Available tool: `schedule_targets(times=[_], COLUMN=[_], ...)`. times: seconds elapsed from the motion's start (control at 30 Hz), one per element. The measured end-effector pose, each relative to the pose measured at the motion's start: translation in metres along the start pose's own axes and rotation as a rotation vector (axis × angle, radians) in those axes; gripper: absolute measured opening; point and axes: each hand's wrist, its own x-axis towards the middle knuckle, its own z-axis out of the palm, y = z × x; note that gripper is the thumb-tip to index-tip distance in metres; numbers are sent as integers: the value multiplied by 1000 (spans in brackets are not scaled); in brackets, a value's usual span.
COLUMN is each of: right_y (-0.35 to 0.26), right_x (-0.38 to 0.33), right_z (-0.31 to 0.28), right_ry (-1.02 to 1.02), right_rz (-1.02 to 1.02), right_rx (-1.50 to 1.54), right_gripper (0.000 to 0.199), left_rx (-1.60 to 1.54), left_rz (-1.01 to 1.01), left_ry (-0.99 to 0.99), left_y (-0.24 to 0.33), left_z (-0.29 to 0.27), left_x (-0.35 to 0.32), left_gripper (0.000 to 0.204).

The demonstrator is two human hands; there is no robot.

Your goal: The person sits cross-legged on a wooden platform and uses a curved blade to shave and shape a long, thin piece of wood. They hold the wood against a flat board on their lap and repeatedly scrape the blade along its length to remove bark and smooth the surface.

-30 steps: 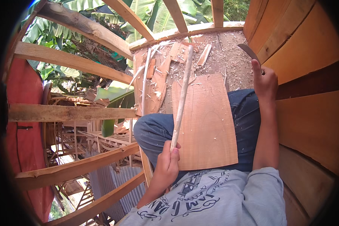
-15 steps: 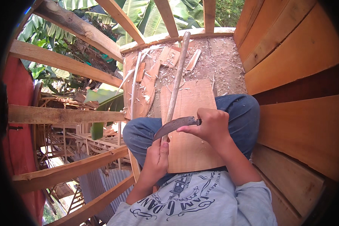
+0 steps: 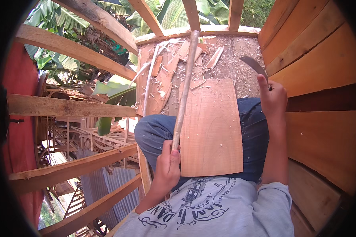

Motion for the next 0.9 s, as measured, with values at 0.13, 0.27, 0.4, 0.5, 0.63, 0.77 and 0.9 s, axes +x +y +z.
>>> schedule_targets(times=[0.13,0.27,0.4,0.5,0.63,0.77,0.9], right_y=[-19,-58,-64,-61,-55,-16,7], right_x=[-72,-108,-105,-94,-80,-31,1], right_z=[15,22,28,19,20,23,-10], right_ry=[-143,-238,-192,-93,53,9,155], right_rz=[-254,-367,-462,-538,-622,-7,-14], right_rx=[122,198,122,14,-37,247,215], right_gripper=[62,60,65,71,76,77,76], left_rx=[-289,-498,-507,-320,-126,-52,-61], left_rz=[45,-140,-81,61,86,-4,-28], left_ry=[-19,-154,-202,-135,-88,-222,-139], left_y=[5,24,31,25,38,49,28], left_z=[-13,-20,-13,-6,3,1,4], left_x=[26,24,10,6,0,-17,-24], left_gripper=[24,21,21,23,23,23,25])
